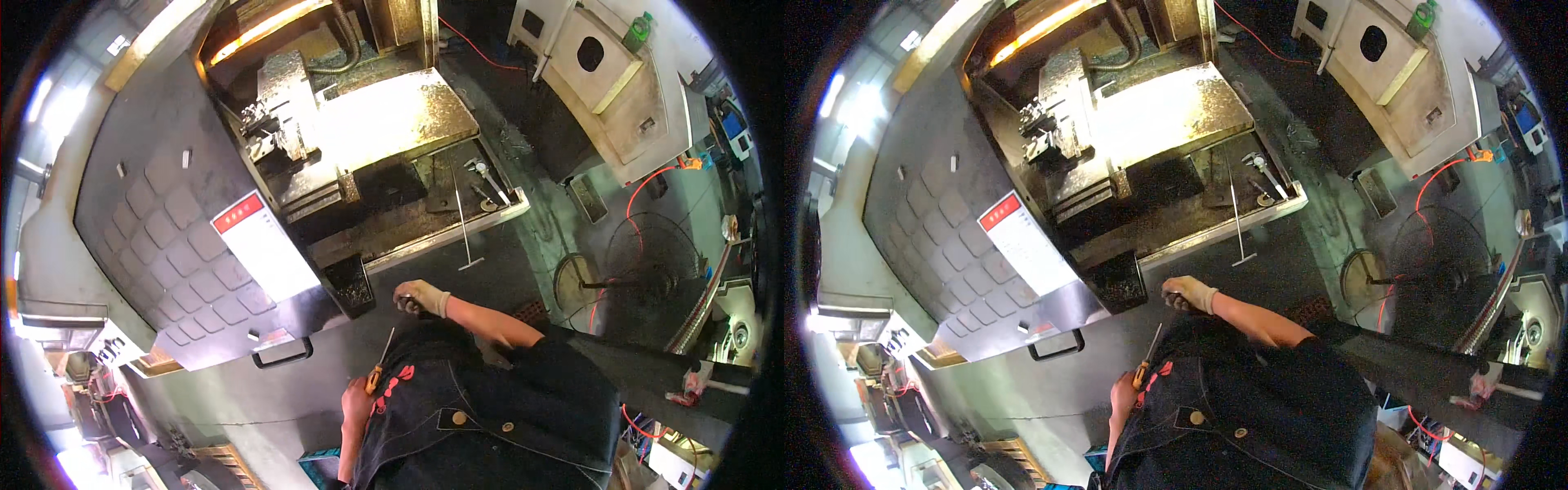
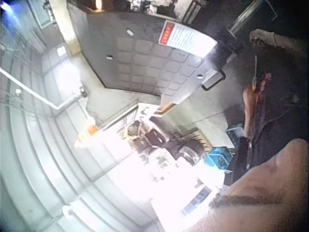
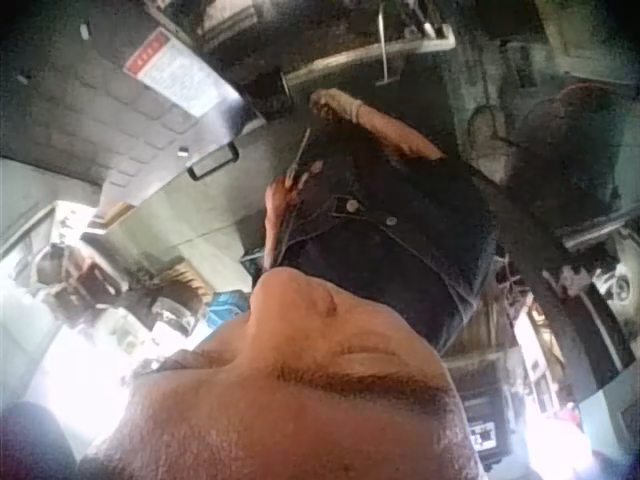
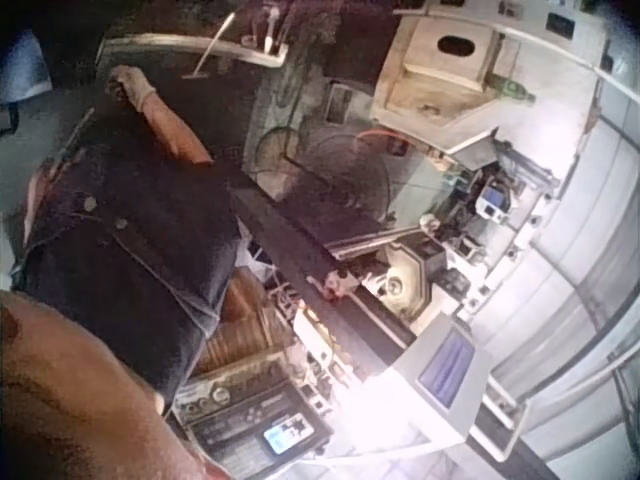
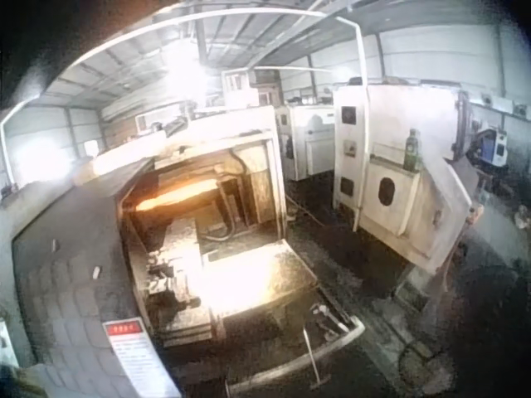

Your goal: The person operates a CNC lathe, repeatedly picking up small metal rings from a blue bin, placing them into the machine's chuck, and using a screwdriver to secure them. They also remove a metal tray of rings and place it into a bucket. The person wears gloves and uses a screwdriver throughout the process.

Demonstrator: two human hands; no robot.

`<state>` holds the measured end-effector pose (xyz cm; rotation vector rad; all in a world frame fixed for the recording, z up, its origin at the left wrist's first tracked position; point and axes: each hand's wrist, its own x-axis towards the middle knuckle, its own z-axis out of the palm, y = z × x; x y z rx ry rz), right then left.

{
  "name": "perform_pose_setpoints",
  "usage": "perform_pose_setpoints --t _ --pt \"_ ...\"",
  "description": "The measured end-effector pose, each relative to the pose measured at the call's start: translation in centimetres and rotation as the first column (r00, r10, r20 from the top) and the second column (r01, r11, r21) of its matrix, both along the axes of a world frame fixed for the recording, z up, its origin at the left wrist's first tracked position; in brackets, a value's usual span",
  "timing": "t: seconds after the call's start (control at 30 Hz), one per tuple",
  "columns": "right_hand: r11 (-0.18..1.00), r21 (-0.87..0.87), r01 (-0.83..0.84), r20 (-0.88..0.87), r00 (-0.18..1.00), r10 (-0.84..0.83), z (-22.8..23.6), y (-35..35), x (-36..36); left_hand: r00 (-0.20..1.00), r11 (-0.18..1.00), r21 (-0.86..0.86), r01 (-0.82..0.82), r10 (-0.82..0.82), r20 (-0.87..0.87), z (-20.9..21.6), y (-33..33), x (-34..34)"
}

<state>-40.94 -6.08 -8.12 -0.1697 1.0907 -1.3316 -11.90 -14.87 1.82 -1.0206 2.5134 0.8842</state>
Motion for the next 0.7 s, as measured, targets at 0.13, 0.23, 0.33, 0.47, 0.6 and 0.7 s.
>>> perform_pose_setpoints --t 0.13,0.23,0.33,0.47,0.6,0.7 --pt "0.999 0.021 -0.027 -0.325 0.945 0.032 2.6 0.3 -3.3 0.996 0.997 0.018 0.073 -0.072 -0.060 -0.1 -1.0 -3.2" --pt "0.986 0.079 0.148 -0.080 0.987 -0.142 3.6 -0.9 -4.9 0.972 0.995 0.037 0.094 -0.083 -0.219 -0.9 -1.6 -3.5" --pt "0.955 -0.174 0.240 -0.603 0.740 -0.296 0.8 -3.2 -4.3 0.942 0.996 0.000 0.091 -0.086 -0.324 -0.8 -2.1 -3.2" --pt "0.967 -0.040 0.250 -0.411 0.878 -0.244 2.4 -7.2 -1.8 0.881 0.996 0.002 0.089 -0.078 -0.467 -1.7 -3.9 -0.3" --pt "0.785 -0.066 0.617 0.397 0.738 -0.546 10.8 -9.0 3.2 0.812 0.984 0.108 0.139 -0.051 -0.582 -2.2 -6.1 1.7" --pt "0.712 -0.218 0.667 0.063 0.738 -0.672 10.5 -10.3 7.2 0.775 0.972 0.146 0.183 -0.051 -0.630 -1.6 -7.9 2.4"
